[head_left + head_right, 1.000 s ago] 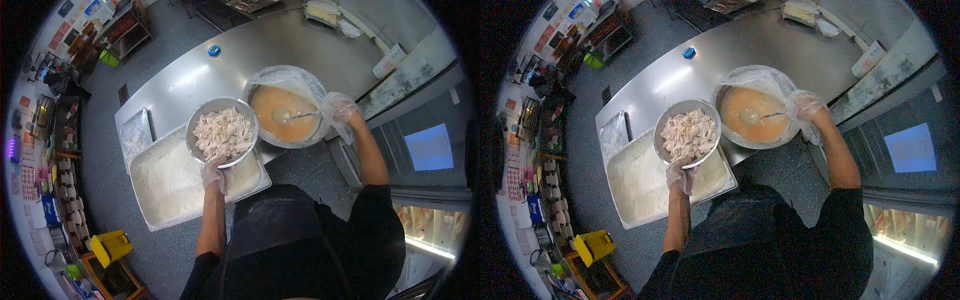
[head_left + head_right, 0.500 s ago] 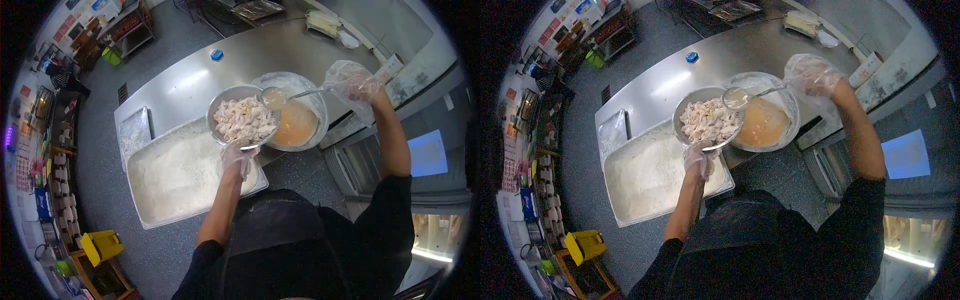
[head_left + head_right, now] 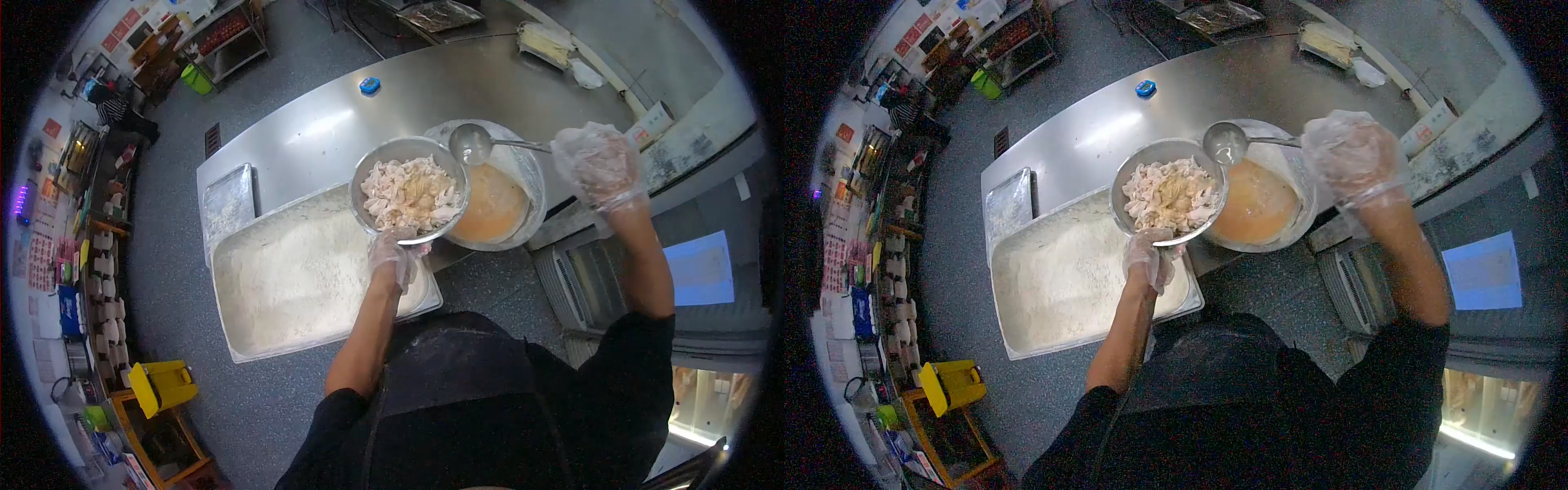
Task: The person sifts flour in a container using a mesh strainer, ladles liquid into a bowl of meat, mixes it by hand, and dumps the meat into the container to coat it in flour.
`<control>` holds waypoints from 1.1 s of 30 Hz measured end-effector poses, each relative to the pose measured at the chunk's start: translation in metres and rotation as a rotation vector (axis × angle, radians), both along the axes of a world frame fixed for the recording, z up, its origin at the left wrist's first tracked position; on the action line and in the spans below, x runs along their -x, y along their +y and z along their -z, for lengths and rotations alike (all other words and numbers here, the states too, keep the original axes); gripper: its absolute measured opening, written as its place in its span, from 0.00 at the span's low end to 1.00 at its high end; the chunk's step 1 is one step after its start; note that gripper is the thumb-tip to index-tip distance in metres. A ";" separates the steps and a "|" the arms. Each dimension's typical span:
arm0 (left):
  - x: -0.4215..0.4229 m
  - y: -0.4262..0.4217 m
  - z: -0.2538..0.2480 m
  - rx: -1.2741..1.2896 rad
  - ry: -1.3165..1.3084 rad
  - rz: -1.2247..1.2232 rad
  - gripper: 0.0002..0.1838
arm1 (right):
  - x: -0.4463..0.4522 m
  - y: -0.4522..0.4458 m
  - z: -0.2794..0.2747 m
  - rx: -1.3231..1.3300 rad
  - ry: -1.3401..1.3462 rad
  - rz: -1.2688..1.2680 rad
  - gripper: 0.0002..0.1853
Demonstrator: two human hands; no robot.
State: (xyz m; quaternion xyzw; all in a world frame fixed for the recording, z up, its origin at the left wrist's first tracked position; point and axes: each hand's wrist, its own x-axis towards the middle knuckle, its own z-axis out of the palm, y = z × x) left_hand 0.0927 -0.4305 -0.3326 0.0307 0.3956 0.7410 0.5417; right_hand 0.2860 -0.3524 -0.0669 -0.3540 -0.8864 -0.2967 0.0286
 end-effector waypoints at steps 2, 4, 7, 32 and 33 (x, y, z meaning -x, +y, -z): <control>-0.002 0.002 -0.003 0.005 -0.142 -0.047 0.03 | -0.019 0.019 -0.001 0.021 -0.008 -0.024 0.09; -0.002 0.002 0.001 0.047 -0.050 -0.071 0.03 | -0.039 0.044 0.015 0.112 -0.105 0.089 0.08; -0.006 0.009 0.013 0.028 -0.017 -0.117 0.02 | -0.083 0.122 0.090 0.135 -0.353 0.066 0.08; -0.007 0.006 0.011 0.010 -0.015 -0.153 0.05 | -0.096 0.207 0.160 0.513 -0.306 -0.036 0.13; -0.007 0.006 0.011 -0.020 -0.032 -0.152 0.05 | -0.104 0.209 0.150 0.467 -0.223 -0.142 0.14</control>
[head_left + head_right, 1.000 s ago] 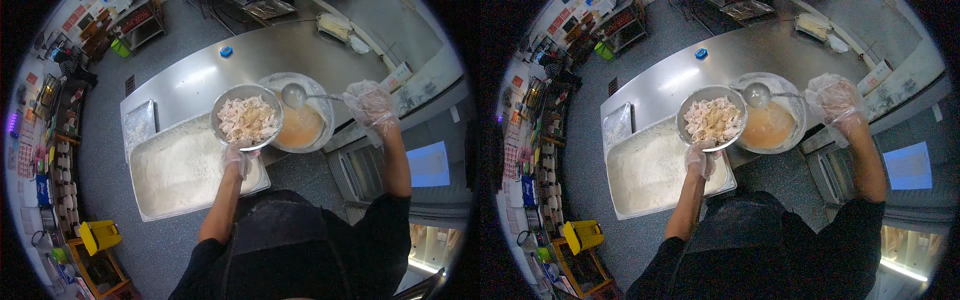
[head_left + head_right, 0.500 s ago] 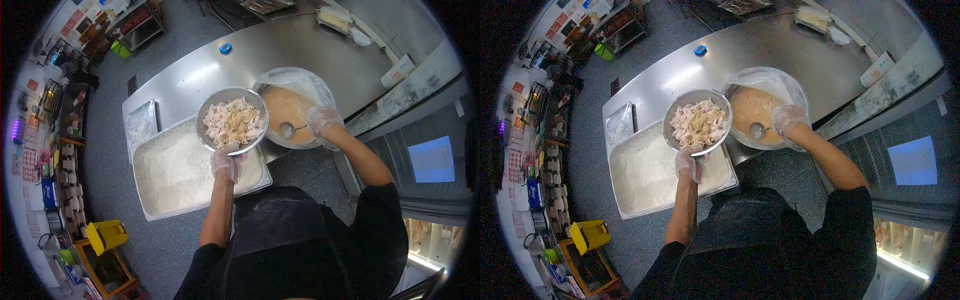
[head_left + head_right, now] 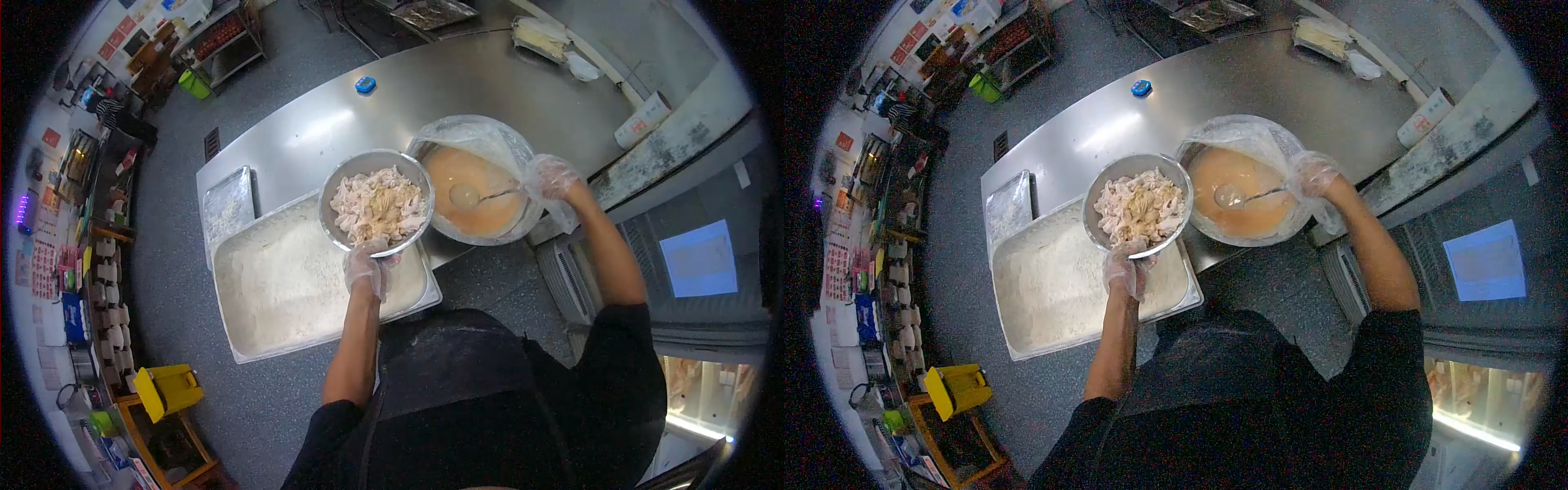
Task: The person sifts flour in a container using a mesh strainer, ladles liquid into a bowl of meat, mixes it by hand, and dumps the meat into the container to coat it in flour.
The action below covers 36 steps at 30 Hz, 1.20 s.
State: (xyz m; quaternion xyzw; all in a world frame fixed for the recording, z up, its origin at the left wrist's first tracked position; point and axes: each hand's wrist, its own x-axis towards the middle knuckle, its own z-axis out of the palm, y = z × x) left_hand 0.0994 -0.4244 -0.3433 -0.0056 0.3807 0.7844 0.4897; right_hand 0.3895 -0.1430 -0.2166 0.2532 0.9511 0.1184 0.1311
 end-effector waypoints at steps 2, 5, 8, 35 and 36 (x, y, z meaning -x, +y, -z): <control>0.000 0.001 -0.004 0.047 -0.015 -0.007 0.04 | -0.007 0.002 -0.027 -0.039 0.030 0.041 0.15; 0.001 0.000 -0.007 0.114 -0.002 -0.004 0.05 | 0.005 -0.008 -0.087 -0.098 -0.019 0.075 0.16; 0.001 -0.005 -0.021 0.140 0.009 0.011 0.05 | 0.018 -0.006 -0.125 -0.118 -0.028 0.102 0.15; 0.006 -0.024 -0.031 0.048 0.030 0.162 0.10 | 0.141 -0.178 -0.167 -0.602 0.366 -0.242 0.13; 0.006 -0.024 -0.035 0.066 0.041 0.175 0.10 | 0.127 -0.171 -0.170 -0.567 0.468 -0.251 0.14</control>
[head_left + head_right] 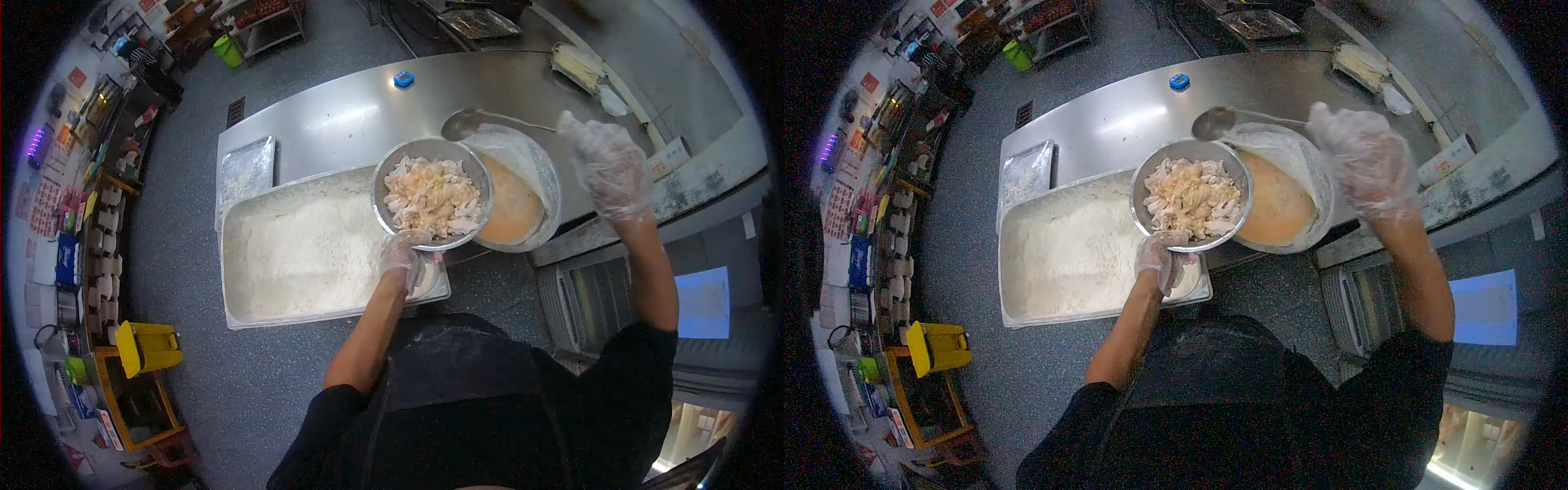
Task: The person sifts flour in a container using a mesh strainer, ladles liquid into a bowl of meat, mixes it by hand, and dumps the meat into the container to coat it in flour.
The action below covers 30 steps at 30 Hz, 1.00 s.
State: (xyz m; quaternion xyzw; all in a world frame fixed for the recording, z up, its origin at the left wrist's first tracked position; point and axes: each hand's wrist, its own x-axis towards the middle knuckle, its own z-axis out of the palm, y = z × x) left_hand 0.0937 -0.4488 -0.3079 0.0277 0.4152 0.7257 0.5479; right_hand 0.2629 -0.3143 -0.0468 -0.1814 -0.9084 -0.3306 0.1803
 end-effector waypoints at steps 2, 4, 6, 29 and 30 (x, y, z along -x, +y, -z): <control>0.000 0.001 -0.002 0.021 0.014 0.016 0.11 | -0.040 0.030 0.000 -0.070 -0.058 -0.064 0.12; 0.000 0.002 0.006 0.064 0.071 0.065 0.10 | -0.058 0.043 0.003 -0.135 -0.119 -0.119 0.10; -0.006 0.006 0.015 -0.001 0.020 -0.043 0.11 | -0.068 0.047 0.008 0.185 -0.481 0.456 0.11; -0.008 0.017 0.026 0.008 -0.034 -0.184 0.08 | -0.142 0.205 0.179 0.673 -0.351 0.226 0.14; -0.008 0.018 0.026 0.011 -0.050 -0.200 0.08 | -0.142 0.209 0.168 0.673 -0.350 0.234 0.14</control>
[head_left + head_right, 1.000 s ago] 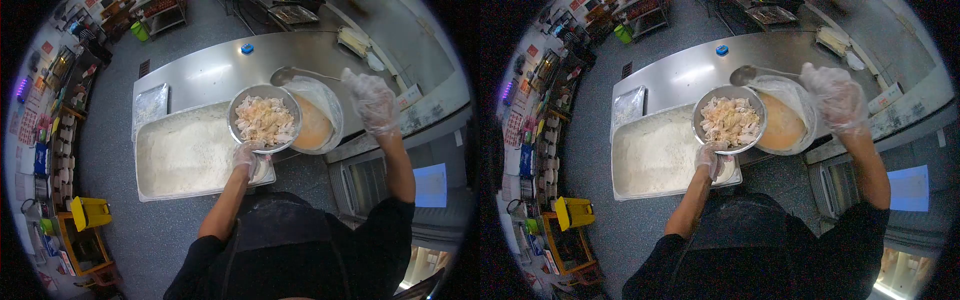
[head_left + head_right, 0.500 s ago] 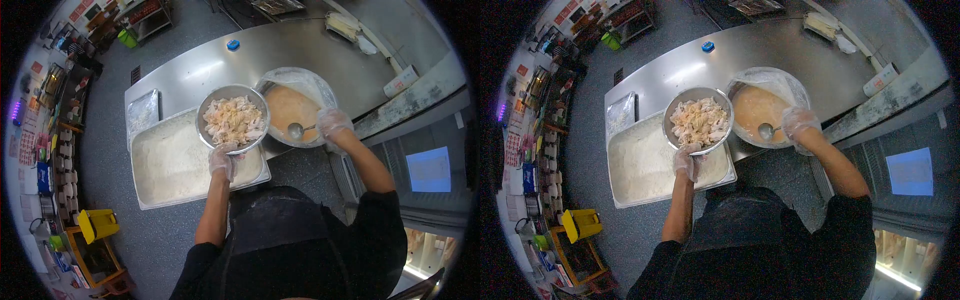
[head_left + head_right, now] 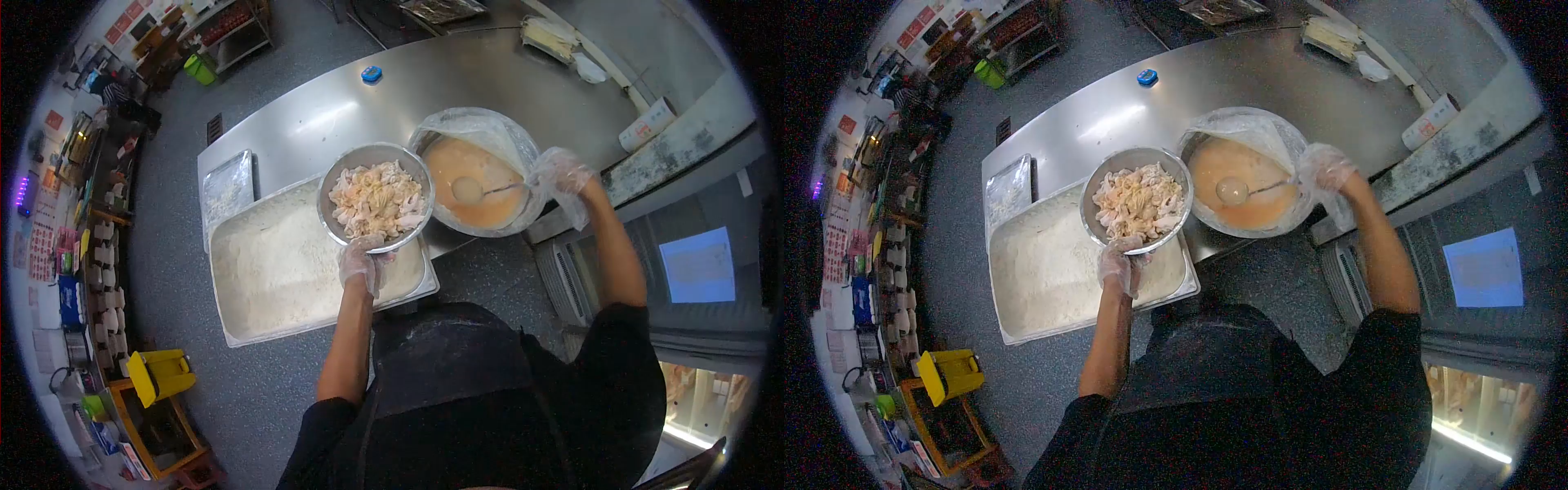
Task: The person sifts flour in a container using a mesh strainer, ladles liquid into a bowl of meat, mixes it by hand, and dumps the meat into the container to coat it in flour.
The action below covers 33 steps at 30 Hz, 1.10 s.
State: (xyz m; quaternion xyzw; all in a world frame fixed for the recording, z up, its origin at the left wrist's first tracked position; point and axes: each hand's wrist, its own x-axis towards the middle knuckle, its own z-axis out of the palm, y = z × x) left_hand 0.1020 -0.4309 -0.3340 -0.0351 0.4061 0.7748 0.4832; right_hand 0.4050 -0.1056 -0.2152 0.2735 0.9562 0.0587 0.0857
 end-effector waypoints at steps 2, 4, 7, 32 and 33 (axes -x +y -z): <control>-0.002 0.000 -0.003 0.004 -0.019 -0.004 0.08 | -0.003 -0.005 -0.043 0.025 0.009 -0.133 0.13; -0.004 0.000 -0.016 0.109 0.052 0.019 0.08 | 0.015 -0.031 -0.090 -0.028 -0.060 -0.174 0.11; -0.003 0.002 -0.016 0.128 0.043 0.017 0.09 | 0.057 -0.072 -0.152 -0.121 -0.205 -0.226 0.09; 0.001 -0.008 -0.033 0.084 0.032 0.110 0.05 | 0.125 -0.228 -0.155 -0.614 0.185 -0.135 0.18; 0.000 -0.006 -0.029 0.025 0.015 0.120 0.06 | 0.116 -0.227 -0.154 -0.613 0.187 -0.138 0.18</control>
